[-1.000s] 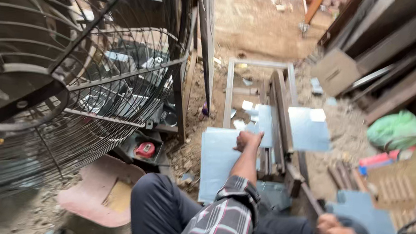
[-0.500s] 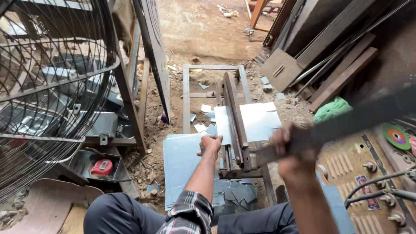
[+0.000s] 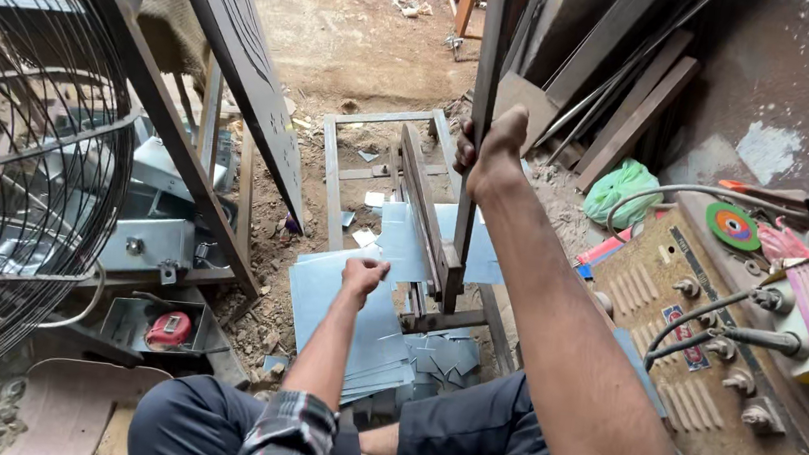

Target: The person uses a manual lever shear to cut small notches into the edges of metal sheets, then picks up the cut sheets to stack them.

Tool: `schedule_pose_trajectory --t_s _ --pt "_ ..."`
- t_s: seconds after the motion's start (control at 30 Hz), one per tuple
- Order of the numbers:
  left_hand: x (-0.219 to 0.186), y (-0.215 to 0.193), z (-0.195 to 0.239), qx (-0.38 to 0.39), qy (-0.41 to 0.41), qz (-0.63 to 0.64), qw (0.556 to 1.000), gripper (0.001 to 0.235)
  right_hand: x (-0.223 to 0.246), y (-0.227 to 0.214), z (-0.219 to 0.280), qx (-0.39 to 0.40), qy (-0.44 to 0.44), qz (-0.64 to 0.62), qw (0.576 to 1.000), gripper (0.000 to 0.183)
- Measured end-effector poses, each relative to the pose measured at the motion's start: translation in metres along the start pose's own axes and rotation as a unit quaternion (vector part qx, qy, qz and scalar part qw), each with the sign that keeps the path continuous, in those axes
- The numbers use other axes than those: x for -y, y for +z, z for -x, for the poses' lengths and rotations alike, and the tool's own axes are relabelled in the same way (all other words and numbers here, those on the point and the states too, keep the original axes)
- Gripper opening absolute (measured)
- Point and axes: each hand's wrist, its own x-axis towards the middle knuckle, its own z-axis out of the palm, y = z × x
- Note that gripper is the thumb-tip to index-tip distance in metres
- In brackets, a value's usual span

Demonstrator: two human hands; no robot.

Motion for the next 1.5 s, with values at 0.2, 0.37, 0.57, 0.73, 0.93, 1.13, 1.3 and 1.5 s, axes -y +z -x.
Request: schedule_pose_trajectory --t_s 0.2,0.37,0.57,0.73,0.93,1.13,1.3,1.5 --pt "0.024 -0.048 0.009 0.007 -0.040 0.307 0.951 0.040 0.003 0.003 0.004 0.002 0.003 -0.004 1.000 0.056" --pt "0.032 -0.046 0.021 0.049 -0.077 0.302 0.949 0.048 0.000 0.000 0.001 -0.037 0.006 -0.028 0.999 0.071" --pt "0.025 -0.022 0.021 -0.008 -0.129 0.474 0.871 0.049 -0.001 -0.001 -0.002 -0.028 -0.011 -0.014 0.999 0.081" --pt "0.013 -0.001 0.043 0.043 -0.102 0.499 0.859 0.066 -0.002 -0.004 -0.003 -0.004 -0.033 -0.032 0.999 0.086" --pt "0.038 -0.023 0.015 0.042 -0.004 0.453 0.890 0.064 -0.002 -0.005 -0.001 -0.012 -0.029 -0.010 0.999 0.088" --pt "0.032 -0.034 0.037 0.096 0.027 0.553 0.827 0.052 -0.005 -0.005 0.000 -0.012 -0.039 0.008 0.999 0.090" --pt "0.018 -0.031 0.066 0.082 0.014 0.439 0.895 0.079 -0.007 -0.005 -0.003 -0.013 -0.046 -0.002 0.999 0.090" --pt "0.043 -0.028 0.049 0.068 -0.027 0.451 0.890 0.054 -0.008 -0.006 -0.008 -0.009 -0.032 -0.029 0.999 0.088"
